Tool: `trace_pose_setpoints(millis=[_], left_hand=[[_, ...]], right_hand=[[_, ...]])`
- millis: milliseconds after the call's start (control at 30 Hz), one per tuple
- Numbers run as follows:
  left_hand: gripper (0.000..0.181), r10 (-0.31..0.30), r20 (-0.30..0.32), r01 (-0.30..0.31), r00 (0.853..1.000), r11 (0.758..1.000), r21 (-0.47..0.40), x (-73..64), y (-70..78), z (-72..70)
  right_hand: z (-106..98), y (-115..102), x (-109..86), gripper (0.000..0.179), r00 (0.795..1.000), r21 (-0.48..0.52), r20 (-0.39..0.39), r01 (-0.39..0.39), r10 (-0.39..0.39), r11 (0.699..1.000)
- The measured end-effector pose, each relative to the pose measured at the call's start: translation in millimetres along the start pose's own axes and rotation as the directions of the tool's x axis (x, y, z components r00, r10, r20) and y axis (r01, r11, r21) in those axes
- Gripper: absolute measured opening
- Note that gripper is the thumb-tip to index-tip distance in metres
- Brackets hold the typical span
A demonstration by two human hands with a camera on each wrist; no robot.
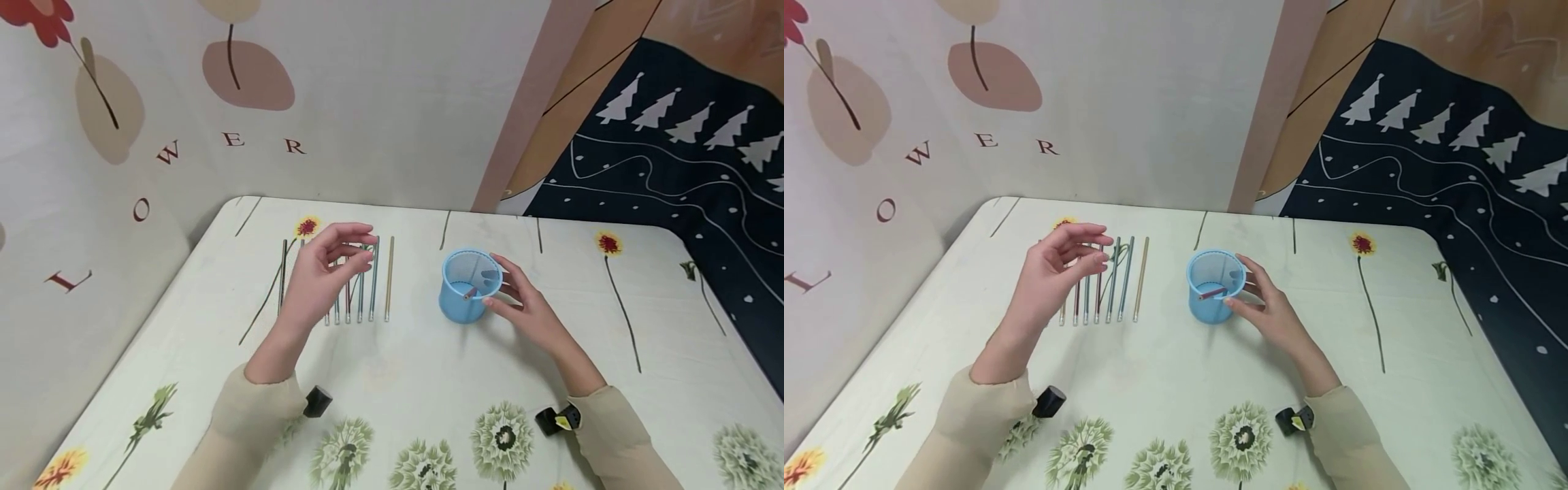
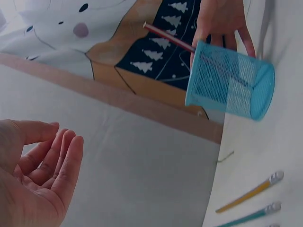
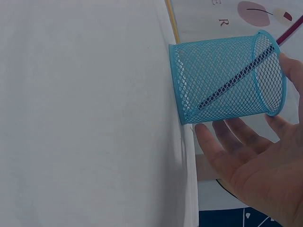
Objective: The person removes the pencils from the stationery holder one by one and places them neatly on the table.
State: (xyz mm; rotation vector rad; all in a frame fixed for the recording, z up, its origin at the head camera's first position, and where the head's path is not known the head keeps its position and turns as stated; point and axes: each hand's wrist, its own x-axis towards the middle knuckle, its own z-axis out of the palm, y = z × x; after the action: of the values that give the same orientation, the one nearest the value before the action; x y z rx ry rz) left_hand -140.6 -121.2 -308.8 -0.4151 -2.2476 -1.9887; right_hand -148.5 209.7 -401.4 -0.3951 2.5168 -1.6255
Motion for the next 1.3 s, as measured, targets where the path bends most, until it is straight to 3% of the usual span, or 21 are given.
trace_pose_setpoints(millis=[267,467,833,1067,1300], left_hand=[[0.032,0.068,0.06,-0.074,0.996,0.992,0.098,-8.8,6.9,29.4],[0.033,0.104,0.132,-0.119,0.986,0.986,0.115,-11.9,4.6,52.5],[0.031,0.189,0.237,-0.201,0.953,0.979,0.028,-18.5,-8.7,88.3],[0.03,0.205,0.269,-0.224,0.941,0.974,0.04,-22.1,-15.9,103.0],[0.026,0.216,0.267,-0.243,0.939,0.967,0.073,-21.3,-19.3,109.5]], right_hand=[[-0.4,1.0,0.0,0.073,1.0,0.003,0.004,-0.001,0.001,1.0],[-0.2,1.0,-0.3,0.073,1.0,0.0,0.002,-0.003,0.003,1.0],[-0.2,-0.4,-1.3,0.073,1.0,0.01,0.007,-0.002,0.001,1.0],[-0.2,0.4,-1.2,0.073,1.0,0.007,0.013,-0.002,0.002,1.0],[-0.5,0.5,-1.5,0.072,1.0,-0.005,0.013,0.002,-0.002,1.0]])
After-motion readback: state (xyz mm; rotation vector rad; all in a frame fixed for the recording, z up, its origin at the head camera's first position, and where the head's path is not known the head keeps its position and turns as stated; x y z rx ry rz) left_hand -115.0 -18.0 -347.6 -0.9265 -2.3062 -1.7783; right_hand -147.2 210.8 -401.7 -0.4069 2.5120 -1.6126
